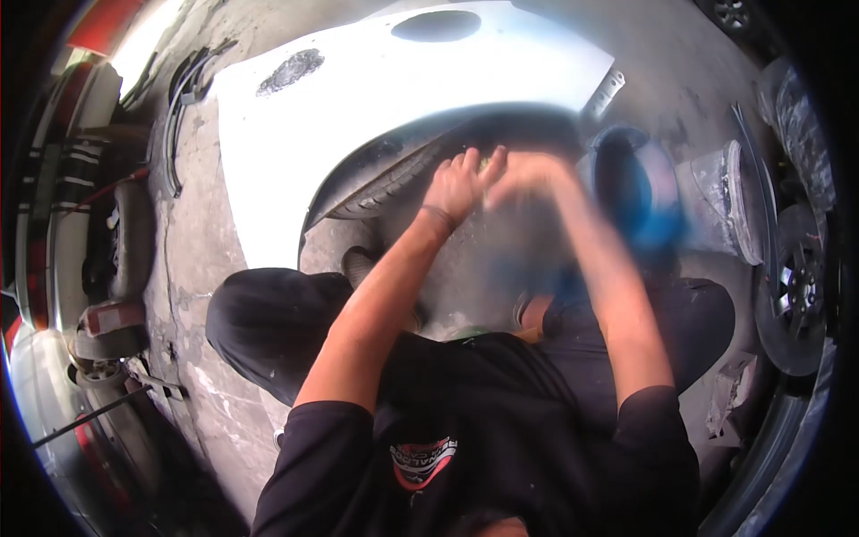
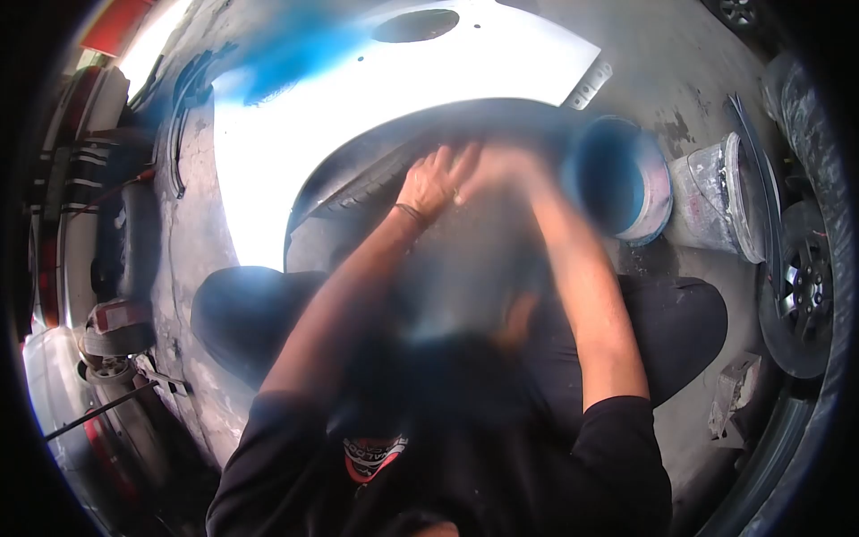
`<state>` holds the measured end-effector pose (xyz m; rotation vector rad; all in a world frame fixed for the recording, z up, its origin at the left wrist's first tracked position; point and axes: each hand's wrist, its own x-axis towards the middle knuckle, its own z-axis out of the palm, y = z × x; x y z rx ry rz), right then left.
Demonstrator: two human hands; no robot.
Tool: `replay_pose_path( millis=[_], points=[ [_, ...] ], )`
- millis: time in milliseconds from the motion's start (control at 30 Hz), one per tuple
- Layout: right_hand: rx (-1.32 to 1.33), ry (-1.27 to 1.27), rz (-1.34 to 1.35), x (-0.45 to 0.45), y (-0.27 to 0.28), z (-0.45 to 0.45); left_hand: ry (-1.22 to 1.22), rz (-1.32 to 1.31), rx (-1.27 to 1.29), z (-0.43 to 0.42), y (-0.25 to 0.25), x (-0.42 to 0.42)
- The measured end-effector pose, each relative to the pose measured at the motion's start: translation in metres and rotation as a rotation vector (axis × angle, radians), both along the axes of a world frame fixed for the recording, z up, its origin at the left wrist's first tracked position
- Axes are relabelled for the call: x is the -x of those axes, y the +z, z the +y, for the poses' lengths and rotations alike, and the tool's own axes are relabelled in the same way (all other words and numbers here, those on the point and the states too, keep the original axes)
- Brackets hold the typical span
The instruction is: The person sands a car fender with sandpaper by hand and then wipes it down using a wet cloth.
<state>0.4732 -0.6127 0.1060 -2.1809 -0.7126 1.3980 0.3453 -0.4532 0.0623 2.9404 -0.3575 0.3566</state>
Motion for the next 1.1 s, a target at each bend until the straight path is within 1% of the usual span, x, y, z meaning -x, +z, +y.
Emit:
replay_pose_path(
  millis=[33, 100, 133, 167, 200, 233, 300, 333, 367, 400, 433, 467, 500, 533, 567, 600, 633, 667, 700, 733, 767, 800, 833, 867, 900, 933, 967, 1033, 1067, 1100],
  points=[
    [0.005, -0.001, 0.003, 0.01, 0.018, 0.01, 0.026, -0.008, 0.01, 0.0, 0.0, -0.006],
    [0.215, 0.137, -0.321, 0.021, 0.038, 0.022, 0.093, 0.147, -0.056, 0.0, -0.005, -0.018],
    [0.122, 0.061, -0.432, 0.025, 0.02, 0.024, 0.123, 0.246, -0.033, 0.001, 0.003, -0.025],
    [0.128, 0.062, -0.428, 0.025, 0.005, 0.021, 0.155, 0.348, -0.01, 0.002, 0.01, -0.034],
    [0.083, -0.017, -0.531, 0.027, -0.001, 0.021, 0.167, 0.466, 0.084, 0.003, 0.025, -0.044],
    [0.037, -0.094, -0.633, 0.029, -0.003, 0.021, 0.169, 0.469, 0.087, 0.004, 0.018, -0.053],
    [0.051, -0.082, -0.679, 0.028, -0.009, 0.019, 0.184, 0.507, 0.123, 0.002, 0.011, -0.064],
    [0.06, -0.006, -0.759, 0.026, -0.014, 0.015, 0.162, 0.606, 0.053, -0.001, 0.013, -0.069],
    [0.07, 0.07, -0.842, 0.022, -0.019, 0.01, 0.162, 0.603, 0.052, -0.003, 0.015, -0.073],
    [0.069, 0.072, -0.847, 0.02, -0.026, 0.008, 0.144, 0.687, 0.074, -0.003, 0.015, -0.077],
    [0.065, 0.103, -0.962, 0.018, -0.036, 0.006, 0.13, 0.768, 0.097, -0.002, 0.013, -0.083],
    [0.055, 0.143, -1.076, 0.017, -0.045, 0.006, 0.081, 0.861, 0.164, 0.003, 0.011, -0.086],
    [-0.085, 0.063, -1.018, 0.017, -0.055, 0.002, 0.214, 1.177, 0.572, 0.013, -0.006, -0.095],
    [-0.234, -0.012, -0.955, 0.016, -0.058, -0.001, 0.068, 1.168, 0.433, 0.017, -0.009, -0.1],
    [-0.103, 0.112, -0.968, 0.022, -0.047, -0.002, -0.018, 1.098, 0.556, 0.025, -0.051, -0.102],
    [0.023, 0.237, -0.986, 0.028, -0.033, -0.003, 0.368, 1.79, 0.444, -0.002, -0.067, -0.16],
    [-0.033, 0.212, -0.954, 0.03, -0.025, -0.008, 0.015, 0.89, 0.231, 0.008, -0.015, -0.09],
    [-0.034, 0.143, -0.868, 0.03, -0.017, -0.009, 0.172, 0.482, 0.197, -0.007, -0.001, -0.064],
    [0.045, 0.114, -0.782, 0.016, -0.036, -0.016, 0.137, 0.281, 0.191, -0.009, 0.003, -0.054],
    [-0.072, 0.044, -0.768, 0.008, -0.038, -0.018, -0.033, 0.102, 0.154, -0.002, -0.005, -0.048],
    [-0.256, 0.061, -0.793, -0.015, -0.083, -0.037, -0.077, 0.022, 0.179, 0.001, 0.01, -0.031],
    [-0.094, -0.19, -0.383, -0.012, -0.057, -0.031, -0.098, -0.222, 0.2, 0.003, 0.01, -0.02],
    [0.078, -0.43, 0.029, -0.008, -0.015, -0.025, -0.122, -0.468, 0.217, 0.004, 0.011, -0.012],
    [0.078, -0.414, 0.018, -0.002, 0.016, -0.017, -0.1, -0.437, 0.226, 0.003, 0.014, -0.004],
    [0.097, -0.417, 0.227, 0.006, 0.043, -0.01, -0.079, -0.404, 0.239, 0.002, 0.017, -0.001],
    [0.12, -0.426, 0.44, 0.014, 0.058, -0.005, -0.072, -0.411, 0.246, 0.005, 0.02, -0.001],
    [0.132, -0.429, 0.436, 0.016, 0.064, 0.001, -0.061, -0.355, 0.239, 0.005, 0.022, -0.001],
    [0.226, -0.039, 0.213, 0.019, 0.078, 0.014, -0.043, -0.243, 0.23, 0.002, 0.027, -0.002],
    [0.166, 0.011, 0.048, 0.03, 0.086, 0.025, -0.049, -0.2, 0.225, 0.005, 0.032, -0.003],
    [0.176, 0.009, 0.046, 0.026, 0.065, 0.02, -0.049, -0.203, 0.234, 0.005, 0.038, -0.005]
  ],
)
